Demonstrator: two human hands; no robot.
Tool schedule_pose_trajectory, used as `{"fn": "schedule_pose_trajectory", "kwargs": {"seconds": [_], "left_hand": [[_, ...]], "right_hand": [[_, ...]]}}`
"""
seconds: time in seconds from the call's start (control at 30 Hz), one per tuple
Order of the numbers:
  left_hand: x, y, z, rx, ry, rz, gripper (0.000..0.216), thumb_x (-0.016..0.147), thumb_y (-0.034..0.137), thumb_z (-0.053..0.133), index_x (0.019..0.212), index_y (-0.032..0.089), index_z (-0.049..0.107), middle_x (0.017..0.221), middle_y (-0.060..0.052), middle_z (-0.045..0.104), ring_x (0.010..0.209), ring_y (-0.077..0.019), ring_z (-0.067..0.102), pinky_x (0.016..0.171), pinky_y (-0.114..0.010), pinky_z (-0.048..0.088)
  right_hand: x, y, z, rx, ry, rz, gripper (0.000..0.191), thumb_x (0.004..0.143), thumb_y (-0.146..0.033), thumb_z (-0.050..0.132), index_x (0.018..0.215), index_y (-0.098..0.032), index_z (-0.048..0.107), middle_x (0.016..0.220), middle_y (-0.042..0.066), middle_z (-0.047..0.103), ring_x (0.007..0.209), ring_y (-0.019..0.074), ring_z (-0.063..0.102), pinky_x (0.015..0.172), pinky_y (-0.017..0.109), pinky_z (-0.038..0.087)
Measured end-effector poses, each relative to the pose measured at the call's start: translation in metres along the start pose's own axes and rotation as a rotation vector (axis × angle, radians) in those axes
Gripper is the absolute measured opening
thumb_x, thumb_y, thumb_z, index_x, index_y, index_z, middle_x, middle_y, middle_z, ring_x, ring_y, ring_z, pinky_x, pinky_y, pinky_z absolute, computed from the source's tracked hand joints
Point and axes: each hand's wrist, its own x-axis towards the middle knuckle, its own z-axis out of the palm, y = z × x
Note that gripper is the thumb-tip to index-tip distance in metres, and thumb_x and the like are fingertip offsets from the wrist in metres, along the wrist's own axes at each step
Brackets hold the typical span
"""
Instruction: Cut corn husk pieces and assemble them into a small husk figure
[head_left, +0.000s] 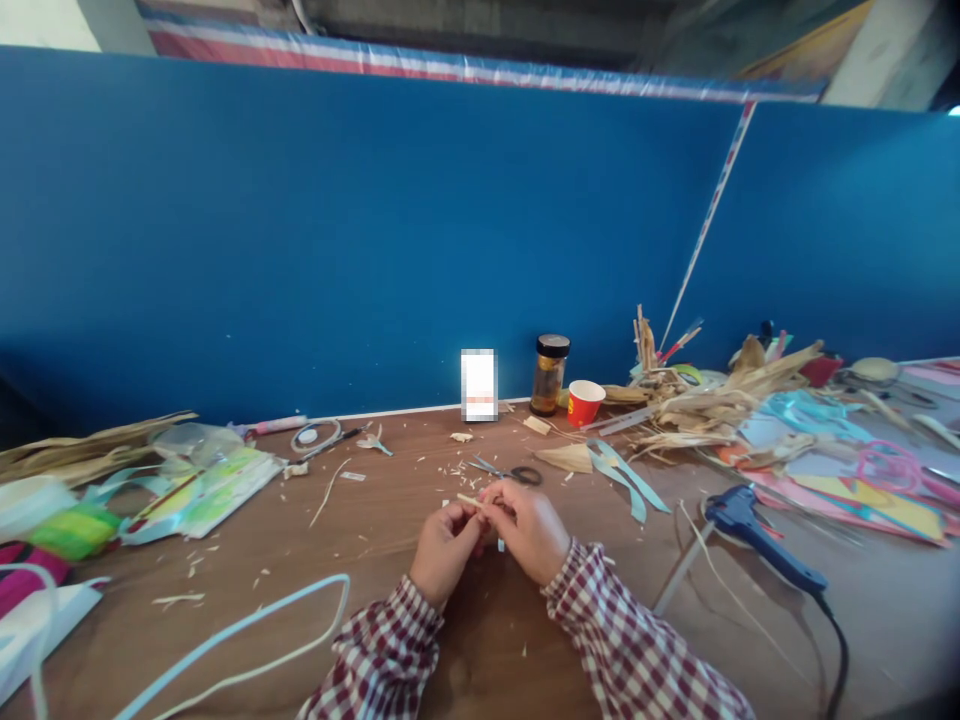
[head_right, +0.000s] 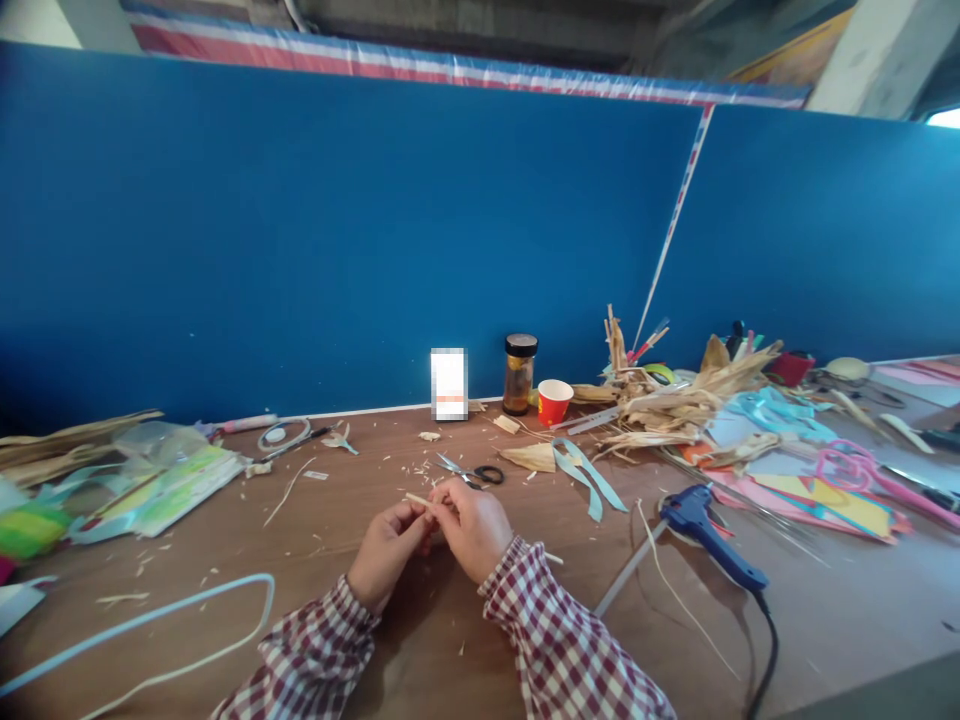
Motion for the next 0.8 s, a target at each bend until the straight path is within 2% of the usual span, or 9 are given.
{"fn": "schedule_pose_trajectory", "kwargs": {"seconds": [0.17, 0.37, 0.47, 0.57, 0.67, 0.8], "left_hand": [[0.000, -0.001, 0.001, -0.011, -0.005, -0.093, 0.029, 0.066, 0.041, 0.062, 0.064, 0.013, 0.059, 0.048, 0.003, 0.050, 0.040, -0.0066, 0.041, 0.041, -0.018, 0.033], [0.000, 0.000, 0.003, -0.004, 0.026, -0.109, 0.029, 0.063, 0.041, 0.064, 0.057, 0.014, 0.056, 0.047, 0.003, 0.052, 0.038, -0.0056, 0.040, 0.038, -0.018, 0.031], [-0.002, 0.004, 0.005, -0.019, 0.029, -0.142, 0.028, 0.062, 0.041, 0.064, 0.058, 0.014, 0.057, 0.047, 0.003, 0.053, 0.038, -0.0050, 0.039, 0.039, -0.017, 0.031], [-0.004, 0.007, 0.005, -0.062, 0.021, -0.157, 0.028, 0.061, 0.040, 0.066, 0.059, 0.013, 0.058, 0.049, 0.003, 0.054, 0.038, -0.0047, 0.040, 0.039, -0.017, 0.031], [-0.003, 0.008, 0.003, -0.137, 0.080, -0.163, 0.027, 0.060, 0.039, 0.067, 0.062, 0.013, 0.059, 0.052, 0.003, 0.055, 0.040, -0.0045, 0.042, 0.040, -0.016, 0.032], [0.000, 0.006, -0.002, -0.229, 0.182, -0.211, 0.030, 0.059, 0.039, 0.068, 0.068, 0.012, 0.059, 0.053, 0.003, 0.054, 0.041, -0.0037, 0.041, 0.041, -0.016, 0.032]], "right_hand": [[-0.002, 0.003, 0.000, -0.142, 0.030, -0.007, 0.012, 0.083, -0.026, 0.047, 0.084, -0.021, 0.057, 0.073, 0.000, 0.063, 0.067, 0.0127, 0.058, 0.060, 0.021, 0.039], [-0.001, 0.006, 0.000, -0.321, 0.048, -0.019, 0.017, 0.085, -0.028, 0.042, 0.083, -0.022, 0.057, 0.071, 0.000, 0.064, 0.067, 0.0136, 0.059, 0.059, 0.022, 0.036], [0.002, 0.009, -0.004, -0.401, 0.098, -0.001, 0.019, 0.086, -0.031, 0.040, 0.082, -0.023, 0.057, 0.070, 0.000, 0.064, 0.065, 0.0144, 0.059, 0.055, 0.022, 0.035], [0.007, 0.019, -0.013, -0.454, 0.205, 0.087, 0.020, 0.086, -0.032, 0.040, 0.081, -0.023, 0.057, 0.066, 0.002, 0.063, 0.060, 0.0156, 0.059, 0.053, 0.024, 0.035], [0.011, 0.026, -0.023, -0.294, 0.307, 0.145, 0.019, 0.085, -0.031, 0.040, 0.083, -0.021, 0.056, 0.070, 0.003, 0.063, 0.058, 0.0146, 0.058, 0.053, 0.024, 0.040], [0.010, 0.018, -0.019, 0.150, 0.192, 0.051, 0.021, 0.083, -0.030, 0.044, 0.100, -0.020, 0.050, 0.097, 0.006, 0.062, 0.059, 0.0116, 0.058, 0.054, 0.024, 0.047]]}}
